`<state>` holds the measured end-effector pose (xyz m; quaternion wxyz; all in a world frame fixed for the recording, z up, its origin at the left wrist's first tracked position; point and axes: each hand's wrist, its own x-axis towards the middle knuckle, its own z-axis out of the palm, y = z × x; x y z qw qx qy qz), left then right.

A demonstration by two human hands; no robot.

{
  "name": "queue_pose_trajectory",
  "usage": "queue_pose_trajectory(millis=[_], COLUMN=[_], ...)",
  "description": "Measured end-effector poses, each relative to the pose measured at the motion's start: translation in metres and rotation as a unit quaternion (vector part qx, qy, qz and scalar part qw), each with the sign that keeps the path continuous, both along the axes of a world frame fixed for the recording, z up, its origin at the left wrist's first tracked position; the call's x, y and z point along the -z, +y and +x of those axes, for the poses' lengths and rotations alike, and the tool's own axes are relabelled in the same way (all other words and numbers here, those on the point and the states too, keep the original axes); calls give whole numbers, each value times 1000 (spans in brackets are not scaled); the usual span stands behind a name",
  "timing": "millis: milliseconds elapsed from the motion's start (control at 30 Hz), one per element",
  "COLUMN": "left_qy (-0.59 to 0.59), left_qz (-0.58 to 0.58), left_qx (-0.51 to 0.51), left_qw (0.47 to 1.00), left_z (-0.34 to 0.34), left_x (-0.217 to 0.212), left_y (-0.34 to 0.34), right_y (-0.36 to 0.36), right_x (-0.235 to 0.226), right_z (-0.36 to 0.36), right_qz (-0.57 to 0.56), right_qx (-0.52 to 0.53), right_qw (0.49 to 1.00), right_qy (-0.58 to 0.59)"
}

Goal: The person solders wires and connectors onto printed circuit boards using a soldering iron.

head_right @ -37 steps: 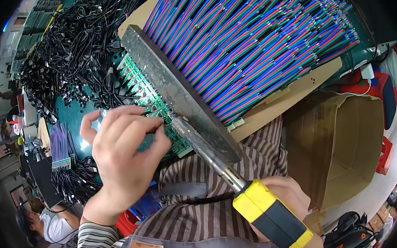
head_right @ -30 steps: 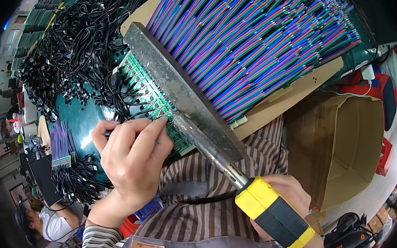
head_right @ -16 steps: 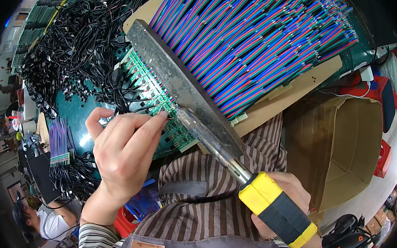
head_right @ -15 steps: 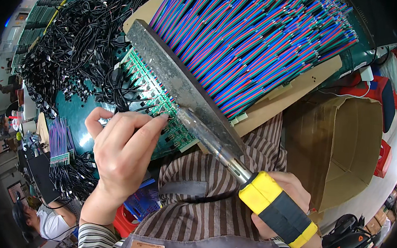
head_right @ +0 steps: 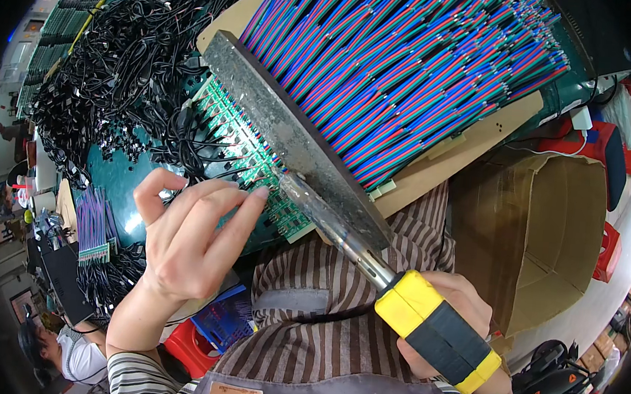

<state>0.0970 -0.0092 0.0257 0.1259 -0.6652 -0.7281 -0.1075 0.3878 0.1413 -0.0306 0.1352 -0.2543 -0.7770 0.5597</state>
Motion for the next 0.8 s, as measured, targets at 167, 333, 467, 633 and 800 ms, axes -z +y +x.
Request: queue_pose_trajectory(millis=[167, 333, 467, 633, 800], left_qy=[11, 52, 81, 121, 87], left_qz=[-19, -9, -10, -47, -80], left_qx=[17, 25, 49, 78, 66], left_qw=[1000, 998, 995, 988, 991], left_z=[-3, -4, -8, -14, -17], left_x=[0, 4, 2, -7, -12], left_y=[1, -2, -2, 3, 4], right_y=[3, 2, -1, 5, 10], right_x=[-4, -9, 6, -12, -27], right_z=[-3, -8, 3, -11, -33], right_qz=[-3, -5, -29, -11, 90], right_qx=[-15, 0, 19, -13, -40], right_qw=[1000, 1000, 999, 1000, 995], right_qy=[-24, -10, -11, -25, 0])
